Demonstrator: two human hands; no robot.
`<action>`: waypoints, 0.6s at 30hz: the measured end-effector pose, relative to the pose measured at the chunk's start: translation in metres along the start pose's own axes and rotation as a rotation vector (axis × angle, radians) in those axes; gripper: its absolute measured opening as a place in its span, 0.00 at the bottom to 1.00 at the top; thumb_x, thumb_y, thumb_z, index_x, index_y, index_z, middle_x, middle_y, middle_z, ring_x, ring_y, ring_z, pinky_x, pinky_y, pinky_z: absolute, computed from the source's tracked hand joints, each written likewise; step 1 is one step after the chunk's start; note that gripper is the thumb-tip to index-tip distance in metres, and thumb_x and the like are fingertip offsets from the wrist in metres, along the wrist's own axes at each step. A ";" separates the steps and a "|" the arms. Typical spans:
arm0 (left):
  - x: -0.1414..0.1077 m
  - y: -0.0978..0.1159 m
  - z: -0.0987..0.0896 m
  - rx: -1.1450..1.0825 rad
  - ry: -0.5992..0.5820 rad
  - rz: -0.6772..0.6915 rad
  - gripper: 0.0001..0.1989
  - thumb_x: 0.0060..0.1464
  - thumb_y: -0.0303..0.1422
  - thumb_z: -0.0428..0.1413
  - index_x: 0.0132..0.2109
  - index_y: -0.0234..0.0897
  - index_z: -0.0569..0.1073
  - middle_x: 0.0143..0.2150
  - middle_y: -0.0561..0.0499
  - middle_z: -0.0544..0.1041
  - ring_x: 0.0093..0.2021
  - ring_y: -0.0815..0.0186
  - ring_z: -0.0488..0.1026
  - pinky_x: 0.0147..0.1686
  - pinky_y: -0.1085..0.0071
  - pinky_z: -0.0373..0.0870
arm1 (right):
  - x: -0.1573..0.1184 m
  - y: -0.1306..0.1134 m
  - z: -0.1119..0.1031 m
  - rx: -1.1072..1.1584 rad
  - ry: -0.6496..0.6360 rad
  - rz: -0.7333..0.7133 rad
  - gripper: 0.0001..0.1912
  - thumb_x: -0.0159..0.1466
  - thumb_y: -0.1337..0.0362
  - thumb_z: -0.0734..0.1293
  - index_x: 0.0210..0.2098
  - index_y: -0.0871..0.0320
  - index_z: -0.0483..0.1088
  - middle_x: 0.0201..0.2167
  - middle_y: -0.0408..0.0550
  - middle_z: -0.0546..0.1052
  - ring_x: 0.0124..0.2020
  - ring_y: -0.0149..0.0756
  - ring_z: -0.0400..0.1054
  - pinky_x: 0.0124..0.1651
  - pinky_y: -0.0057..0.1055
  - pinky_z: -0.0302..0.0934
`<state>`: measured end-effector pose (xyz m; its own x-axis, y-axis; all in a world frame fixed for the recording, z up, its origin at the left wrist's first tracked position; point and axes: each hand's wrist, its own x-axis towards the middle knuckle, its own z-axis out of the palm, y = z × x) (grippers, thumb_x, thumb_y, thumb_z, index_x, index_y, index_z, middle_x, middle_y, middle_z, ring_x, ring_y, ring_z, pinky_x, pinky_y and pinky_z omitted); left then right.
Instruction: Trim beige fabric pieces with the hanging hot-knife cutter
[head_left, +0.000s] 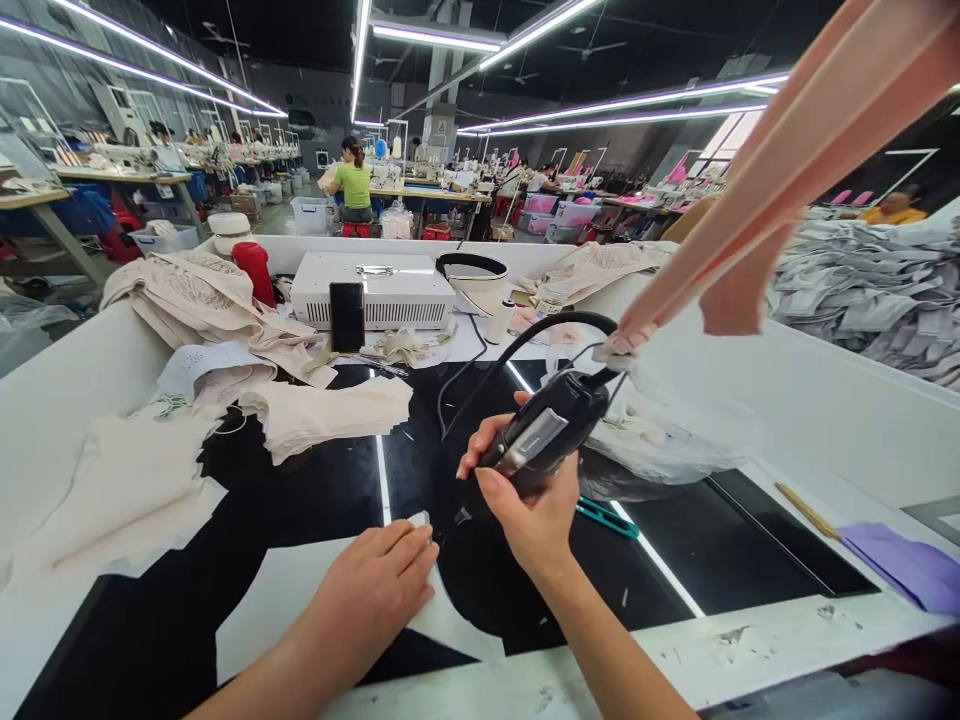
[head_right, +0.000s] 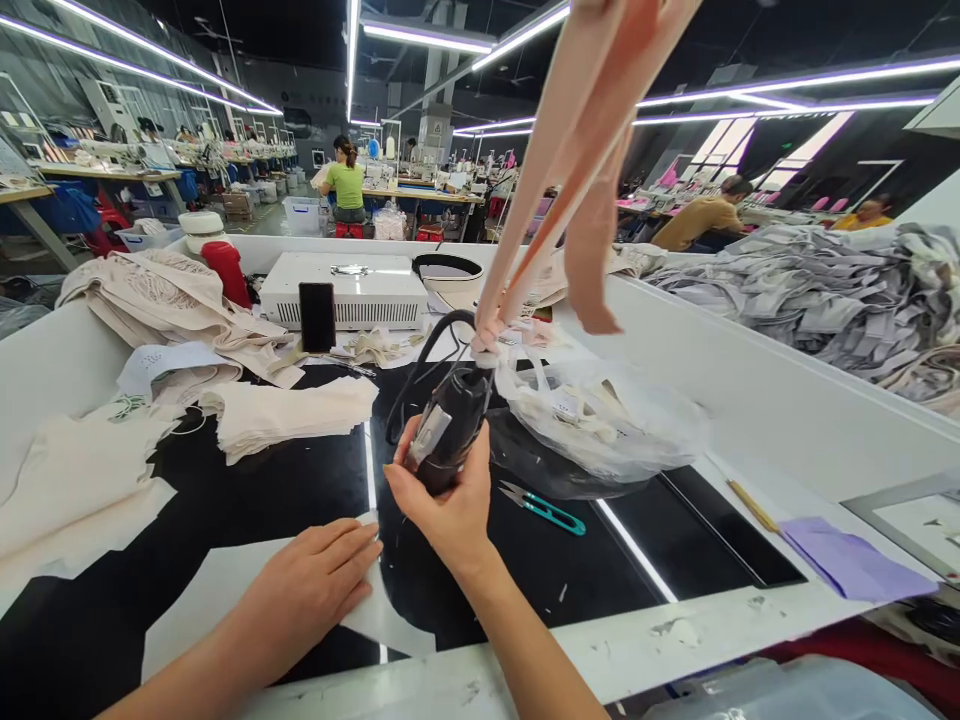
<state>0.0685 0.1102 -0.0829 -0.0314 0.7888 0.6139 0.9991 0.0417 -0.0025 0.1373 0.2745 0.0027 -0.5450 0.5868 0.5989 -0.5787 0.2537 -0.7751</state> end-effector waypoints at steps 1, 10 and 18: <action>-0.001 0.001 0.001 0.006 0.004 -0.003 0.15 0.74 0.33 0.45 0.49 0.34 0.76 0.49 0.50 0.82 0.48 0.62 0.79 0.40 0.67 0.74 | 0.000 0.005 0.002 0.021 0.013 -0.008 0.24 0.61 0.63 0.75 0.53 0.46 0.65 0.35 0.40 0.74 0.28 0.32 0.70 0.28 0.30 0.71; -0.005 0.005 0.005 0.020 0.037 -0.023 0.18 0.75 0.33 0.43 0.49 0.34 0.77 0.50 0.50 0.82 0.49 0.64 0.79 0.43 0.68 0.73 | 0.006 0.033 0.013 0.164 0.041 0.000 0.25 0.63 0.58 0.75 0.55 0.47 0.64 0.34 0.40 0.73 0.25 0.29 0.69 0.26 0.29 0.70; -0.006 0.006 0.004 0.013 0.006 -0.026 0.16 0.74 0.33 0.45 0.50 0.33 0.77 0.51 0.48 0.82 0.51 0.64 0.78 0.45 0.68 0.73 | 0.003 0.030 0.018 0.224 0.029 0.044 0.25 0.62 0.57 0.75 0.55 0.47 0.65 0.33 0.39 0.72 0.26 0.30 0.69 0.24 0.29 0.70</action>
<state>0.0746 0.1085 -0.0895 -0.0574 0.7837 0.6185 0.9975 0.0702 0.0037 0.1075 0.2707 -0.0148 -0.5571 0.6161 0.5568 -0.6765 0.0522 -0.7346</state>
